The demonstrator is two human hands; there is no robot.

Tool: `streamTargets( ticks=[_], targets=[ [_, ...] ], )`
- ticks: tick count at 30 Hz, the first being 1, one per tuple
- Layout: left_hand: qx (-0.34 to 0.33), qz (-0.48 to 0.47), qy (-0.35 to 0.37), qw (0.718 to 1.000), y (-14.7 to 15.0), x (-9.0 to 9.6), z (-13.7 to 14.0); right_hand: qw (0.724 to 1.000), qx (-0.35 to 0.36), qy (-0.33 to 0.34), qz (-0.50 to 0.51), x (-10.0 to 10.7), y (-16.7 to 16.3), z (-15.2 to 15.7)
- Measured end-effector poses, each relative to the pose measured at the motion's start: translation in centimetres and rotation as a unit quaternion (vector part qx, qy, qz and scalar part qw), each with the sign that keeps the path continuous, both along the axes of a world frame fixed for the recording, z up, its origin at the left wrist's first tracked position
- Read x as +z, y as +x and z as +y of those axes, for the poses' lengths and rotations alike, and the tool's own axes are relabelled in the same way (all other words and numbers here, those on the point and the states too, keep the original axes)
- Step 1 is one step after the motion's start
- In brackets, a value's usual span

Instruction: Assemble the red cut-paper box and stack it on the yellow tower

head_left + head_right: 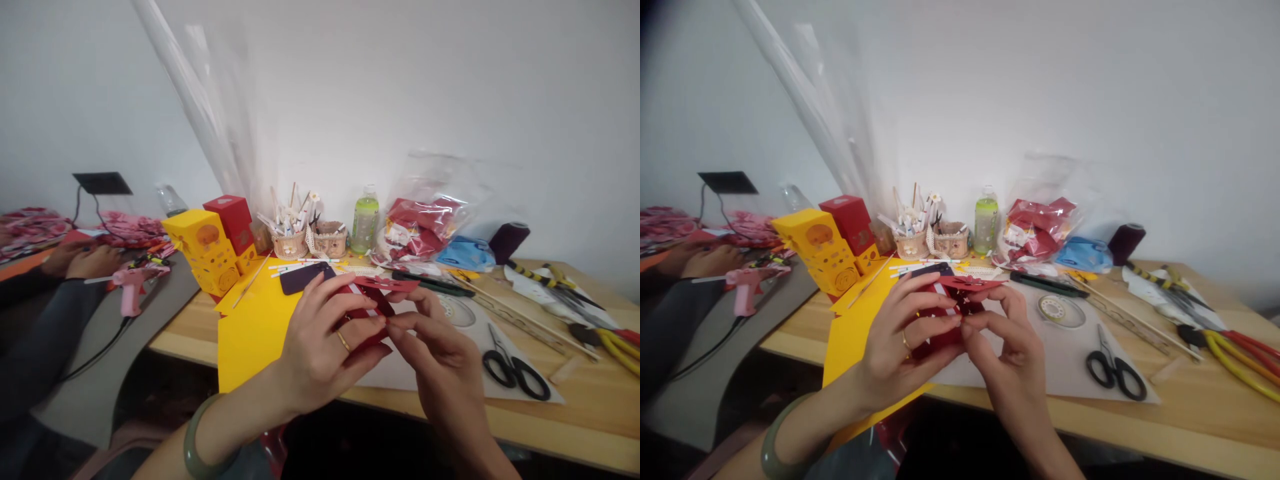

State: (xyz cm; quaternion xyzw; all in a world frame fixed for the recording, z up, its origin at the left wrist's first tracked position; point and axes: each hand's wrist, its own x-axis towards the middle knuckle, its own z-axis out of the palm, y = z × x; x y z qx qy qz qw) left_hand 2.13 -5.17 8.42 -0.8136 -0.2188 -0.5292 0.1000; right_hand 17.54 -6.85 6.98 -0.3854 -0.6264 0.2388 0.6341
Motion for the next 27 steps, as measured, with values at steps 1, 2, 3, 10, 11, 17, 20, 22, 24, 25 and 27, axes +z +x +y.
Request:
streamTargets(
  ticks=[1,2,3,10,11,17,20,22,24,25,27],
  targets=[
    [0.005,0.003,0.000,1.000,-0.02,0.00,-0.01,1.000,-0.001,-0.002,-0.002,-0.04,0.01,-0.01],
    [0.011,0.005,-0.001,1.000,-0.03,0.02,-0.04,1.000,0.000,-0.003,-0.003,-0.09,0.03,-0.02],
    [0.016,0.006,-0.002,1.000,-0.05,0.04,-0.08,1.000,0.005,-0.004,-0.004,-0.16,0.06,-0.03],
    [0.041,0.000,0.011,0.999,-0.01,0.07,-0.30,1.000,0.027,0.003,0.004,-0.55,0.28,-0.08],
    [0.047,-0.001,0.015,0.999,-0.02,0.04,-0.30,1.000,0.026,0.000,0.004,-0.57,0.29,-0.08],
    [0.057,0.003,0.021,0.998,-0.12,0.00,-0.26,0.999,0.026,0.001,0.026,-0.61,-0.02,-0.05],
    [0.052,0.002,0.020,0.998,-0.19,0.03,-0.29,0.999,0.013,0.018,0.029,-0.48,-0.29,-0.06],
    [0.053,0.000,0.022,0.998,-0.20,0.01,-0.33,0.999,0.004,0.019,0.029,-0.37,-0.44,-0.07],
    [0.058,-0.004,0.023,0.998,-0.19,-0.07,-0.35,1.000,-0.004,0.019,0.023,-0.31,-0.52,-0.07],
    [0.060,-0.006,0.023,0.998,-0.17,-0.15,-0.33,1.000,-0.006,0.018,0.021,-0.31,-0.53,-0.05],
    [0.062,-0.006,0.024,0.998,-0.09,-0.37,-0.23,1.000,-0.009,0.018,0.018,-0.36,-0.48,0.05]
  ],
)
